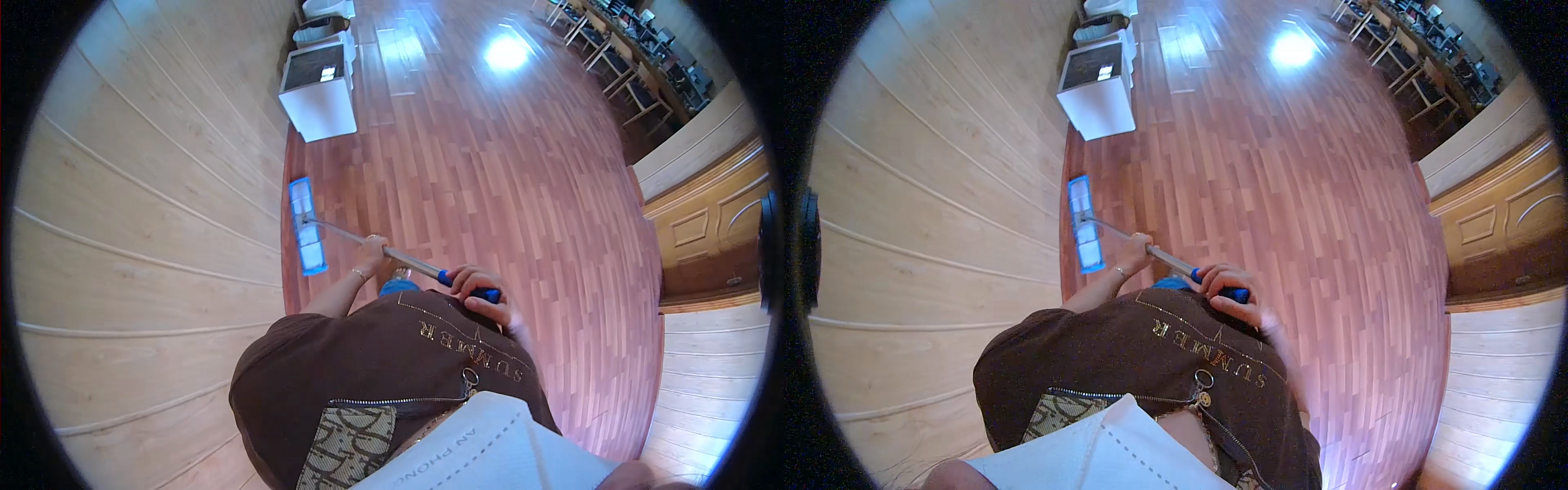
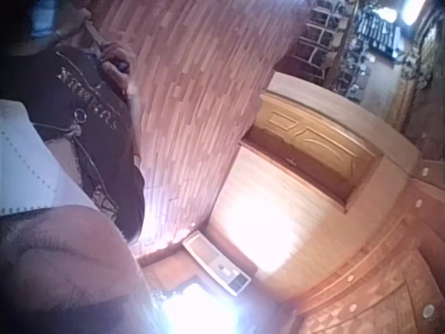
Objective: The person mops the wooden floor using a flat mop.
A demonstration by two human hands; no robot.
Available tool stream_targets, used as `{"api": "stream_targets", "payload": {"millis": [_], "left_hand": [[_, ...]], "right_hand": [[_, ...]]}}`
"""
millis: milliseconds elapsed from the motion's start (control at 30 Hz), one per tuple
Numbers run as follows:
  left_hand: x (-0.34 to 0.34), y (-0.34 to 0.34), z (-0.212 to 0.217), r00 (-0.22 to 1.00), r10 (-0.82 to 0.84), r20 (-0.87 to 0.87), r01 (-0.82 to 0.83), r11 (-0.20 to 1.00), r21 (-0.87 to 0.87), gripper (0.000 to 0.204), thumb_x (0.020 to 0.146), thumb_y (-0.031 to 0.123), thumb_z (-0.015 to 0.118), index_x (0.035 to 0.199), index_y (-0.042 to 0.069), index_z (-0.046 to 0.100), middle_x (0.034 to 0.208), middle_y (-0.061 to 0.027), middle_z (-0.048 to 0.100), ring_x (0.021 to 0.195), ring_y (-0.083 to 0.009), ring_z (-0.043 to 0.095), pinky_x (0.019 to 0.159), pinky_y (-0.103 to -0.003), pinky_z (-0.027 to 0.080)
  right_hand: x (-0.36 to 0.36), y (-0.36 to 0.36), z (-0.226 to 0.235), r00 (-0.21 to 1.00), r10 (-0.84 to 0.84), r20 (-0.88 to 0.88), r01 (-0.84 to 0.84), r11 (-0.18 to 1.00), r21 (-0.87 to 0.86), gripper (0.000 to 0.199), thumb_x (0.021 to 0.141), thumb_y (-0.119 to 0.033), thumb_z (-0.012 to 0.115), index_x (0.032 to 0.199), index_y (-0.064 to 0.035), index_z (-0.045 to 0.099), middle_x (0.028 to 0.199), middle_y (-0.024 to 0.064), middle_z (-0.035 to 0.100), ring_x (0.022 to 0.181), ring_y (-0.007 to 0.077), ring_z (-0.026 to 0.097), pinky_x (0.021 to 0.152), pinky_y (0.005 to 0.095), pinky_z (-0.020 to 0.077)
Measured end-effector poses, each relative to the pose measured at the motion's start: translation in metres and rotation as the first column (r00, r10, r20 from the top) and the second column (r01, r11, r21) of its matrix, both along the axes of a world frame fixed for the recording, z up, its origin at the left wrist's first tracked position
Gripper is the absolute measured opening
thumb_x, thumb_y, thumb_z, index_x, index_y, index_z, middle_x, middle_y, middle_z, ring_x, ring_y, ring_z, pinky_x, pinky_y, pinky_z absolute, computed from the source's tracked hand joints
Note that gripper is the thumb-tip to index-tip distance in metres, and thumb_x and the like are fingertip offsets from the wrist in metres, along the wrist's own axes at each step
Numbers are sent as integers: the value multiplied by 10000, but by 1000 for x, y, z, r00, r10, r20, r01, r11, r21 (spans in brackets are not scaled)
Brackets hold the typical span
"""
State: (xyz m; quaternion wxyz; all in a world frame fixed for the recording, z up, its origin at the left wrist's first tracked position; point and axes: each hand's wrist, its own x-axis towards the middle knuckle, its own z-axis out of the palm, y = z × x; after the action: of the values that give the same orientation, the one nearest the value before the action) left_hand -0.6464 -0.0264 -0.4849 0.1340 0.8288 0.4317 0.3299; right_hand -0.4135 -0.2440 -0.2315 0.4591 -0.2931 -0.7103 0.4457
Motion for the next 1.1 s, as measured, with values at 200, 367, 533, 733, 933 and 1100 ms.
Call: {"api": "stream_targets", "payload": {"millis": [200, 367, 533, 733, 933, 1100], "left_hand": [[17, 17, -22, 999, 8, 36, -5, 996, -87, 280, 731, 293, 686, 618, 63, 575, 695, -181, 573, 737, -384, 561, 647, -462, 427], [41, 9, 27, 994, -79, -78, 71, 993, -97, 177, 641, 239, 693, 644, 76, 624, 750, -162, 614, 777, -357, 600, 681, -454, 475], [56, 24, -3, 983, -183, 19, 183, 981, -57, 152, 640, 208, 683, 614, 83, 600, 719, -153, 606, 763, -354, 595, 664, -460, 467], [114, 84, -23, 913, -366, 181, 345, 929, 137, 192, 662, 168, 718, 628, 85, 548, 664, -150, 567, 686, -346, 568, 620, -443, 435], [131, 106, 43, 947, -233, -223, 172, 949, -262, 520, 620, 282, 777, 1055, 86, 570, 1038, -134, 592, 1049, -355, 539, 819, -467, 458], [125, 112, 6, 965, -262, -32, 249, 944, -214, 852, 602, 348, 808, 1317, 65, 442, 1194, -202, 536, 1149, -374, 489, 940, -488, 419]], "right_hand": [[4, -6, 1, 976, -189, -111, 168, 969, -180, 169, 803, -140, 617, 753, 21, 613, 878, 136, 632, 1071, 321, 531, 984, 457, 350], [8, -8, 8, 970, -239, -45, 242, 967, 79, 162, 773, -126, 635, 730, 28, 608, 850, 154, 654, 998, 334, 588, 913, 469, 423], [-21, -14, -2, 946, -319, 64, 279, 896, 346, 261, 761, -207, 660, 615, -16, 558, 685, 109, 644, 834, 327, 648, 814, 444, 463], [-24, 10, -16, 968, -248, 33, 222, 913, 341, 245, 742, -192, 651, 576, -48, 544, 601, 76, 614, 663, 256, 635, 798, 428, 452], [-28, 57, -76, 924, -380, -35, 348, 799, 490, 196, 740, 120, 577, 648, -11, 464, 605, 83, 551, 624, 247, 587, 830, 446, 454], [-34, 120, -126, 887, -425, 180, 302, 829, 470, 148, 793, 41, 608, 679, -16, 532, 702, 82, 567, 705, 238, 579, 868, 412, 439]]}}
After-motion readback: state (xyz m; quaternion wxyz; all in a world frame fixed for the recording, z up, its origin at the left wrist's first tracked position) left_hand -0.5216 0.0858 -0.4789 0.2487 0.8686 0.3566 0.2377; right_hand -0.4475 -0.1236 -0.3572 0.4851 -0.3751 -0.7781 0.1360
